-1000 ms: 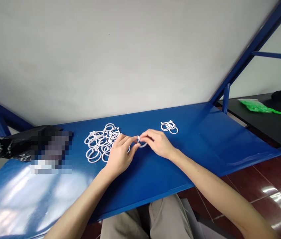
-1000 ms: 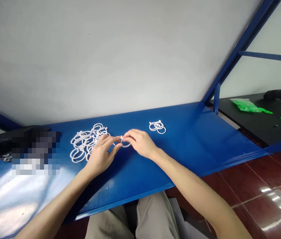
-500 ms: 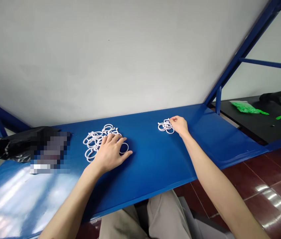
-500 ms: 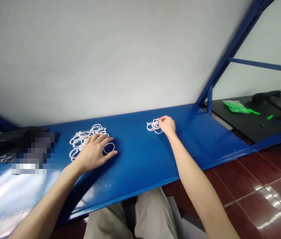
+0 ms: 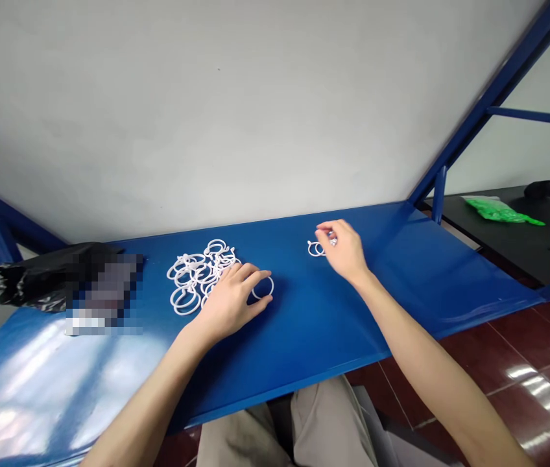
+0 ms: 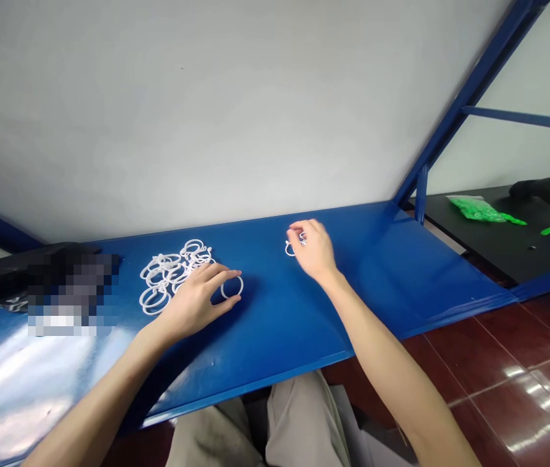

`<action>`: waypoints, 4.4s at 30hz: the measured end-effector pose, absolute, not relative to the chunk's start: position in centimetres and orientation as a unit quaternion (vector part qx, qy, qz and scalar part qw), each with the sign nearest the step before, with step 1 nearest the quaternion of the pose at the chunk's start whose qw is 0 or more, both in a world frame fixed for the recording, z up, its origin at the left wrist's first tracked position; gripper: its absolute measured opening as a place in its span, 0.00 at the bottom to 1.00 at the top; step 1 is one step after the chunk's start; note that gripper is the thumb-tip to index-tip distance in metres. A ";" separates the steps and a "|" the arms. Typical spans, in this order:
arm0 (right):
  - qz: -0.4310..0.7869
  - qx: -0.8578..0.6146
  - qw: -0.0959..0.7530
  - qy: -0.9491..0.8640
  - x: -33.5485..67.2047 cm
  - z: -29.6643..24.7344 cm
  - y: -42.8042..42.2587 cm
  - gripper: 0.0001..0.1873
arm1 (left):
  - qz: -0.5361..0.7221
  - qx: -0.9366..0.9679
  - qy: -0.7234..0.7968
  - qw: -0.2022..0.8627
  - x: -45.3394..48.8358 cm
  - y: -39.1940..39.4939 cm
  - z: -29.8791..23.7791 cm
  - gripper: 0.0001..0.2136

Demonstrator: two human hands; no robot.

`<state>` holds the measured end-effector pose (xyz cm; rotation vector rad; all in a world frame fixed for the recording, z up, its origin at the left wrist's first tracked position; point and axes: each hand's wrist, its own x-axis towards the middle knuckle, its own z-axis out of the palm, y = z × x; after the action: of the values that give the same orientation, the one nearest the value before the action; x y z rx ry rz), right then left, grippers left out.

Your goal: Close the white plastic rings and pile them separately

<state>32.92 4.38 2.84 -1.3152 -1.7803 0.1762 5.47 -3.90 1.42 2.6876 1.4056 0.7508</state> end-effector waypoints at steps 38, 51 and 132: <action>0.349 -0.283 0.388 -0.805 27.3 0.4 -1.2 0.10 | 0.397 0.756 0.494 0.166 7.1 -4.8 0.0 0.07; 0.025 -0.495 0.383 -0.779 30.4 1.5 3.2 0.13 | 0.242 0.774 0.572 -0.125 4.7 -2.3 0.1 0.16; 0.097 -0.397 0.339 -0.847 29.6 1.8 1.5 0.11 | 0.228 0.819 0.526 -0.025 5.4 -3.3 1.4 0.16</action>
<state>29.56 1.45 1.82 -1.0330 -2.2066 0.2534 5.36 -3.31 1.43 2.6144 1.6804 0.7284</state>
